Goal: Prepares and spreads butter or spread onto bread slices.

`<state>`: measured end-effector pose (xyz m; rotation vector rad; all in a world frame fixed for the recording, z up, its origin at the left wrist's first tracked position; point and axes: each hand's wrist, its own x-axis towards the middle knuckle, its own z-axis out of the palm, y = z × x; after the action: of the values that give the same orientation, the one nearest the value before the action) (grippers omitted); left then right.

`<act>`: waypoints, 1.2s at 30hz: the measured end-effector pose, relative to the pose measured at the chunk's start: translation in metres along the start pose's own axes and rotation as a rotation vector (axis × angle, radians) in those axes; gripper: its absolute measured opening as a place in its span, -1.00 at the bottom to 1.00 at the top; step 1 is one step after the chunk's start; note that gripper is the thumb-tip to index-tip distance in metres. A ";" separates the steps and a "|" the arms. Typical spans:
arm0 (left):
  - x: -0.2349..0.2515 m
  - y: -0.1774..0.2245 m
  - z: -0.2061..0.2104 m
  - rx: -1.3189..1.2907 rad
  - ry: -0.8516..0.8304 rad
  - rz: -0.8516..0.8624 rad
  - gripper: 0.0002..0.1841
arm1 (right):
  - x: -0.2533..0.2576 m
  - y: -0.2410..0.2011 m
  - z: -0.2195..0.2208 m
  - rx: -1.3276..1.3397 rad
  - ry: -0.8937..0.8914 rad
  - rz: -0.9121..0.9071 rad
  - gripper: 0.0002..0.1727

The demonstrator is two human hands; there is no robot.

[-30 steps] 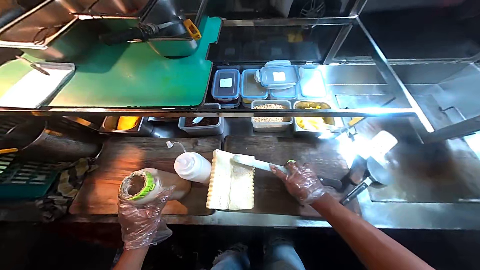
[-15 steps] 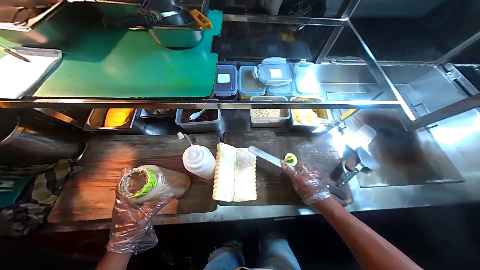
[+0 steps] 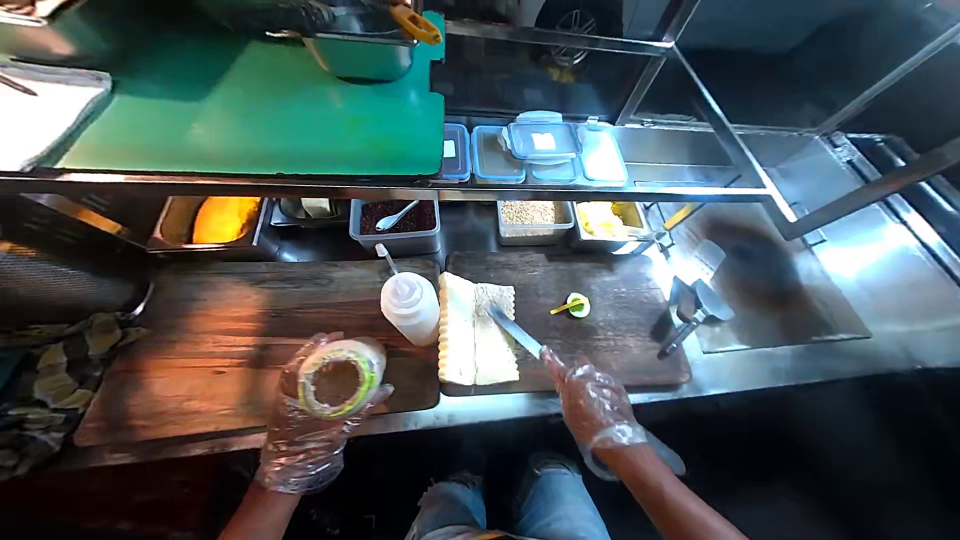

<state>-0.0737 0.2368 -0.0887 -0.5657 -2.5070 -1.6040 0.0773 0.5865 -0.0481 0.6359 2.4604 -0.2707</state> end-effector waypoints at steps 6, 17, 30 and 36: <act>-0.024 0.020 0.016 0.119 -0.023 0.016 0.05 | -0.078 0.047 -0.014 0.040 0.432 -0.289 -0.51; -0.040 0.049 0.044 0.216 -0.012 0.014 -0.10 | -0.117 -0.113 -0.187 -0.358 -0.185 -0.643 -0.78; -0.028 0.037 0.069 0.273 0.076 -0.063 -0.24 | -0.036 -0.189 -0.103 -0.383 0.166 -0.752 -0.82; -0.031 0.029 0.055 0.198 0.102 0.003 0.00 | -0.030 -0.181 -0.175 -0.522 -0.231 -0.950 -0.80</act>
<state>-0.0290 0.2888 -0.0968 -0.4510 -2.5481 -1.3259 -0.0758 0.4754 0.1205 -0.7628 2.2809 -0.0368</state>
